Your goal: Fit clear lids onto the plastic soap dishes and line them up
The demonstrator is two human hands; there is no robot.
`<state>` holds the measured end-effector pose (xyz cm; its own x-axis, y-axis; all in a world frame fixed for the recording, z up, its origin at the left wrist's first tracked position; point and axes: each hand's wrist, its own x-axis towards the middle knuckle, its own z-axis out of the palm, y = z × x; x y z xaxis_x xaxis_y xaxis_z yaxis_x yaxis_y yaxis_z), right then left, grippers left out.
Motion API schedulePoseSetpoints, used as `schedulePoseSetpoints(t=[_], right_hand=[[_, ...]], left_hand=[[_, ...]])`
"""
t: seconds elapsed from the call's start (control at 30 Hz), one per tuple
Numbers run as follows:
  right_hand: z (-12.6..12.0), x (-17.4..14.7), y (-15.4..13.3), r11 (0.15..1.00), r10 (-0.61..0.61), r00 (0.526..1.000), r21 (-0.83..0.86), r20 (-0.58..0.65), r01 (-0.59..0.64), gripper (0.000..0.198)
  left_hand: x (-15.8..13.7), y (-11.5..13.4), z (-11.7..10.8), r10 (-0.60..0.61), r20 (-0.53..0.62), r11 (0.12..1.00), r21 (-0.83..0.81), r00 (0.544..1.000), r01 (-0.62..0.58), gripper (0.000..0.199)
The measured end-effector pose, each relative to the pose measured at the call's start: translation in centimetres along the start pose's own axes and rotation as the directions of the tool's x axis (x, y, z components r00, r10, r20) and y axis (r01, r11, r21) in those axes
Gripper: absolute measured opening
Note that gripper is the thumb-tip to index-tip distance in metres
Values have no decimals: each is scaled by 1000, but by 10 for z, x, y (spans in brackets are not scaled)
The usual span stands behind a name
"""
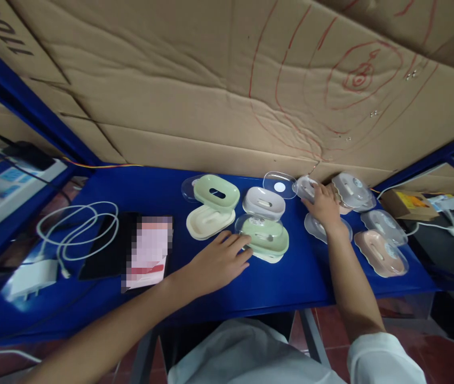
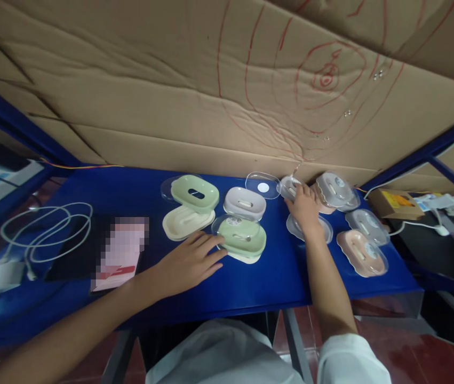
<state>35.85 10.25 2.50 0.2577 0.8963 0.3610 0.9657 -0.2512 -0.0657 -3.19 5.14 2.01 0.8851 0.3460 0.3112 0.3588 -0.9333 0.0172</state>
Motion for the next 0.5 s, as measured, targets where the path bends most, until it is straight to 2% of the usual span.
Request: schedulePoseSetpoints(t=[0.1, 0.23, 0.37, 0.5], right_hand=[[2, 2, 10, 1000, 4, 1000, -13, 7, -4, 49], [-12, 9, 21, 996, 35, 999, 88, -37, -32, 43], [-23, 8, 14, 994, 56, 994, 103, -93, -46, 39], [-16, -5, -13, 1000, 6, 997, 0, 81, -6, 37]], left_hand=[[1, -1, -2, -15, 16, 999, -47, 1000, 16, 16], [2, -2, -3, -11, 42, 999, -50, 999, 13, 15], [3, -3, -4, -3, 50, 1000, -26, 999, 4, 16], [3, -2, -3, 39, 27, 999, -22, 999, -38, 16]])
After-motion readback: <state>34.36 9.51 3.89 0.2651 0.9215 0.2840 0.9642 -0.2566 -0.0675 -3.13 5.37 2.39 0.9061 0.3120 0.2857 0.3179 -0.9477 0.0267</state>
